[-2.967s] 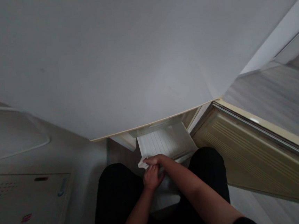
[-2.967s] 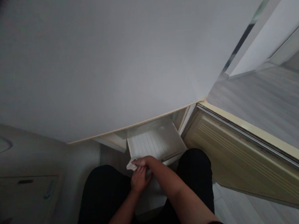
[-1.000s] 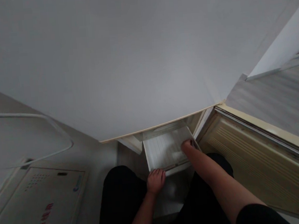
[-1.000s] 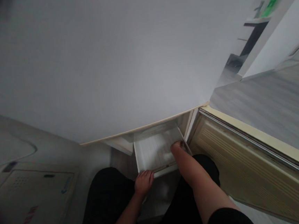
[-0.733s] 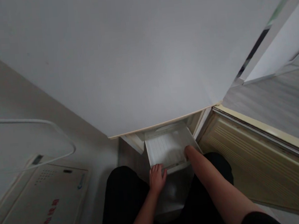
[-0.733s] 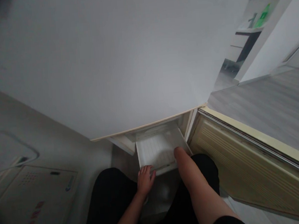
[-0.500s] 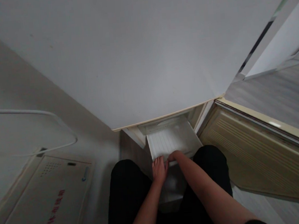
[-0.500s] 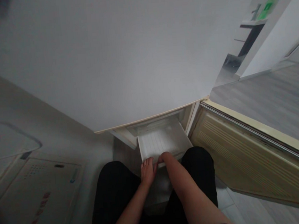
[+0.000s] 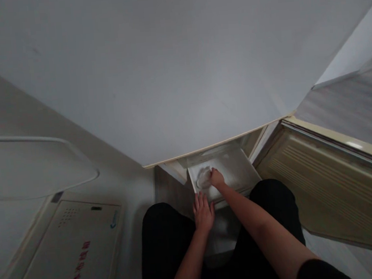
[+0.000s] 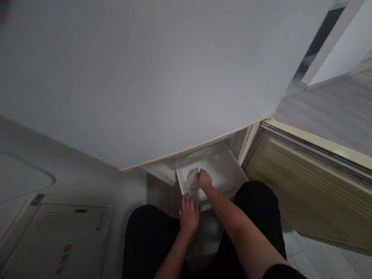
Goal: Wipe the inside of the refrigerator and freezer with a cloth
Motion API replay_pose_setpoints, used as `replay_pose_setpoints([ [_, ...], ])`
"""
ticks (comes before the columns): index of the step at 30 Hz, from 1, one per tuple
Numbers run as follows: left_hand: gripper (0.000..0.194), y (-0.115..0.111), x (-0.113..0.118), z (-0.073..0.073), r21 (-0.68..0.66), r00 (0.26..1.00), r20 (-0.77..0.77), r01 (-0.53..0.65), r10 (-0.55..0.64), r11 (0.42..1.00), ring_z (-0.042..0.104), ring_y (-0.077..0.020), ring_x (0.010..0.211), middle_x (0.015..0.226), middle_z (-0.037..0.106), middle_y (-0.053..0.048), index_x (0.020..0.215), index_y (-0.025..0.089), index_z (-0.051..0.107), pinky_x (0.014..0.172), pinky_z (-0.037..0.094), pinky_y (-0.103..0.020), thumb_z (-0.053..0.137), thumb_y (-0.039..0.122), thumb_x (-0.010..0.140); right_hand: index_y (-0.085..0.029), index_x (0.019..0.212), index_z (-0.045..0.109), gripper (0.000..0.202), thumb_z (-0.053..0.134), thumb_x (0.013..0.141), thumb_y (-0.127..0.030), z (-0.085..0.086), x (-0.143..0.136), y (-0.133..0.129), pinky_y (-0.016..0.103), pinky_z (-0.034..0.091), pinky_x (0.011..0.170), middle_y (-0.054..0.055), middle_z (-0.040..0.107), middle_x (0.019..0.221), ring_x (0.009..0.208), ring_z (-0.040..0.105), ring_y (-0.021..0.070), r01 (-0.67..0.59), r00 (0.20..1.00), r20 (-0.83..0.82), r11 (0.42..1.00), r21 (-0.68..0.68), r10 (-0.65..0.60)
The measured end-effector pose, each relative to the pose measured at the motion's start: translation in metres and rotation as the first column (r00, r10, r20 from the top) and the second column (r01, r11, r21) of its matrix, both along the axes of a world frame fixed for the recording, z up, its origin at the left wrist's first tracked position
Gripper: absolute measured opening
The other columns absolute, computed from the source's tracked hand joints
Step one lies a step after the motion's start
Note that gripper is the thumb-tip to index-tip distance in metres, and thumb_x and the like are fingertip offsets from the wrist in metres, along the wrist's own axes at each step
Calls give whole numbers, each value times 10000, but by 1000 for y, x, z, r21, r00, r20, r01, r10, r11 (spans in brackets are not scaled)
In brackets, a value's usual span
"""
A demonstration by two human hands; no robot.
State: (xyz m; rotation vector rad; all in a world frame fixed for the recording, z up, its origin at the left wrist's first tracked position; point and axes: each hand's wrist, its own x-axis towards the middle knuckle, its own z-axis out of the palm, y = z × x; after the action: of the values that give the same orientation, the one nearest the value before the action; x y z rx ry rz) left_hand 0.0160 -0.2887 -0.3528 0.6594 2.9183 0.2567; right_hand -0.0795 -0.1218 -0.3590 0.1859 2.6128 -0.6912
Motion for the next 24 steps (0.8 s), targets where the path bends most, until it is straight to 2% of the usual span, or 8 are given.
replay_pose_setpoints([
  [3,494,3,1,1,-28,999,-29,-19,19,999,291,-300,1524,1599,422,-129,1457,169,514,1165,379,-513,351,339,1022,-145,1551,396,605,473,996,-372,-11,2,5,517,305,1187,216,365,1589,1489,311,356,-52,997,-53,998,46,54],
  [6,487,5,2,0,-42,999,-42,-12,11,999,292,-306,1522,1593,435,-116,1448,171,530,1166,375,-520,348,322,1022,-205,1577,368,690,527,962,-475,-23,4,-3,581,211,1209,170,241,1656,1530,196,391,-195,980,-37,979,56,197],
  [9,483,6,2,-1,-53,999,-35,-8,6,999,283,-310,1526,1593,436,-110,1439,166,542,1170,369,-520,353,318,1021,-225,1597,332,669,441,993,-490,-29,-4,-4,561,153,1227,129,142,1686,1548,116,391,-198,980,-17,977,80,200],
  [12,473,8,1,-1,-80,999,-27,-21,19,997,286,-313,1524,1587,444,-115,1417,165,565,1169,368,-528,357,317,1020,-235,1597,333,659,464,984,-440,-31,-16,17,513,172,1233,86,124,1695,1556,99,366,-94,996,3,990,102,94],
  [15,469,9,1,0,-97,1000,-24,-20,18,995,278,-316,1527,1589,441,-114,1413,176,569,1163,375,-532,356,324,1023,-219,1599,327,645,468,990,-378,-32,-23,61,532,199,1216,110,144,1693,1547,119,387,82,997,-3,983,167,-83],
  [19,439,9,1,4,-107,1000,-11,-5,4,994,277,-324,1526,1563,480,-110,1354,180,614,1151,390,-531,364,321,1022,-58,1604,249,711,463,1007,-378,-37,-19,114,586,197,1191,274,127,1656,1517,170,436,354,932,-18,894,274,-363],
  [21,404,9,1,5,-105,1000,-8,11,-12,994,278,-329,1525,1531,518,-110,1266,188,665,1142,400,-533,376,324,1019,9,1605,151,820,496,997,-420,-39,-16,120,580,248,1171,343,100,1630,1509,194,437,436,892,-17,850,296,-452],
  [24,372,9,1,6,-96,999,-15,32,-34,995,274,-339,1525,1483,563,-120,1123,188,710,1128,412,-539,382,328,1017,53,1598,37,961,541,968,-469,-43,-13,98,553,279,1173,374,49,1619,1519,157,452,458,882,-16,847,270,-472],
])
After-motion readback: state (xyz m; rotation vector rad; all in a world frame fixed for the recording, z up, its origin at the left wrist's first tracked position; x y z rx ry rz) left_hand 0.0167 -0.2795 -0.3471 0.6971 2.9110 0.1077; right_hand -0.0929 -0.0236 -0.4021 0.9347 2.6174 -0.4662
